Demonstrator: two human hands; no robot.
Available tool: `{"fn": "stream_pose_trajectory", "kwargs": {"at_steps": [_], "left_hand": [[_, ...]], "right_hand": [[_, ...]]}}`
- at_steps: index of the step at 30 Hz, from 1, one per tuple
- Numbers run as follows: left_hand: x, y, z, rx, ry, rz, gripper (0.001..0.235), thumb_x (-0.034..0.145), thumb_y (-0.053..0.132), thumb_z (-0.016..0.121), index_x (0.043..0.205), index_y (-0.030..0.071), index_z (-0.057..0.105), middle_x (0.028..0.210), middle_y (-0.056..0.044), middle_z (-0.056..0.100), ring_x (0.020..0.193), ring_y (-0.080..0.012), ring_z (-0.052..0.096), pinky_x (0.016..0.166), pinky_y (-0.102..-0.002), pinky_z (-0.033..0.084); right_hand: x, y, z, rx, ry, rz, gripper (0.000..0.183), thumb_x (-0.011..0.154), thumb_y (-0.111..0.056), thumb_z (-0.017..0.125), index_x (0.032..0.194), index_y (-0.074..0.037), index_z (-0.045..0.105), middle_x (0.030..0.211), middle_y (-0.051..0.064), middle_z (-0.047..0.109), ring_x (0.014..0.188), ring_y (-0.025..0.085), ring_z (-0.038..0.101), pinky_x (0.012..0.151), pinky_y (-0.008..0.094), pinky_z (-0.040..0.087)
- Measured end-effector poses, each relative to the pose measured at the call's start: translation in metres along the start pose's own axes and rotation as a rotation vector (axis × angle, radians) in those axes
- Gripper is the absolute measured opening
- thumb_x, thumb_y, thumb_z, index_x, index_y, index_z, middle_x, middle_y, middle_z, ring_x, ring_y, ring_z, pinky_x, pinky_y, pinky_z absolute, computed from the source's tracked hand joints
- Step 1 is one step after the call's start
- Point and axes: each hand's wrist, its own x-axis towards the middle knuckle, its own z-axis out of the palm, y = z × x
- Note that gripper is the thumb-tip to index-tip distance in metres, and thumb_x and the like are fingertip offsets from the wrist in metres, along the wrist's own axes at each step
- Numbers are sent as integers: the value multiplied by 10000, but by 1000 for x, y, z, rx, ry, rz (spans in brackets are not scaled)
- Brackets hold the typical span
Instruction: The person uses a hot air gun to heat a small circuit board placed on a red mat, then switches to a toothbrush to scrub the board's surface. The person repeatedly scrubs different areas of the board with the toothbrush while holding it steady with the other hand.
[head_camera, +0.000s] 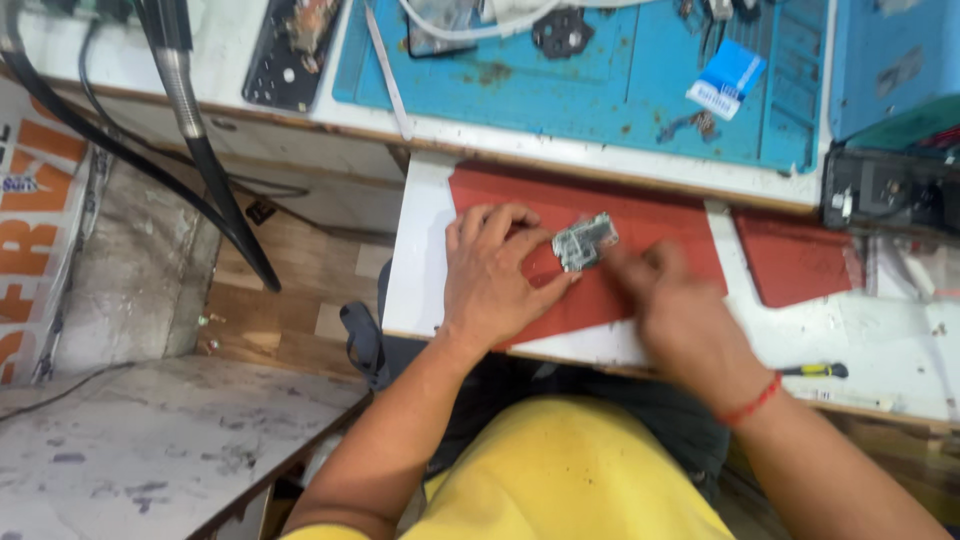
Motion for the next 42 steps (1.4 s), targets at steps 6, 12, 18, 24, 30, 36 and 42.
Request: {"fn": "stream_pose_trajectory", "kwargs": {"at_steps": [6,12,18,24,30,36,42], "left_hand": [[1,-1,1,-6,6,12,417,721,413,881,1011,134,774,1146,-8,612,1169,-256,509,1029,-465,342],[4,-2,2,-3,-1,10,414,738,432,870,1017,139,778,1145,3,614,1165,-242,511,1032,-458,350],[4,-2,1,-1,-8,-1,409,733,416,889,1005,133,775,1138,4,616,1171,-252,512,1024,-457,351],[8,2,-1,13,-12,12,421,709,393,903,1010,128,775,1145,1,627,1178,-265,512,1029,-463,348],[7,3,1,17,-11,11,422,710,389,914,1007,125,774,1136,4,631,1160,-260,520,1029,-460,356],[8,5,1,30,-10,15,423,699,377,918,999,114,777,1128,3,632,1144,-257,520,1016,-458,357],[6,3,1,32,-11,21,419,695,369,913,1000,115,779,1136,4,633,1160,-254,524,1024,-457,358]], "right_hand": [[-1,-1,-6,18,-22,41,709,808,34,506,1480,-189,517,1116,208,605,762,437,664,657,518,553],[-2,1,-8,24,-30,92,722,822,32,498,1519,-157,470,1125,223,584,765,442,654,658,515,548],[-1,-1,-5,41,-45,152,701,858,13,511,1539,-146,471,1096,211,603,774,433,665,673,506,549],[0,2,-1,100,33,31,664,828,34,524,1472,-132,516,1103,220,605,786,427,669,677,503,552],[-4,2,-5,92,15,101,702,812,52,514,1482,-157,518,1097,200,610,763,414,666,659,494,552],[-5,3,-5,93,8,29,699,804,56,503,1484,-105,523,1056,200,598,720,392,664,632,478,549],[-2,5,-4,49,-14,68,675,821,35,491,1467,-149,555,1040,164,618,740,379,679,634,473,555]]}}
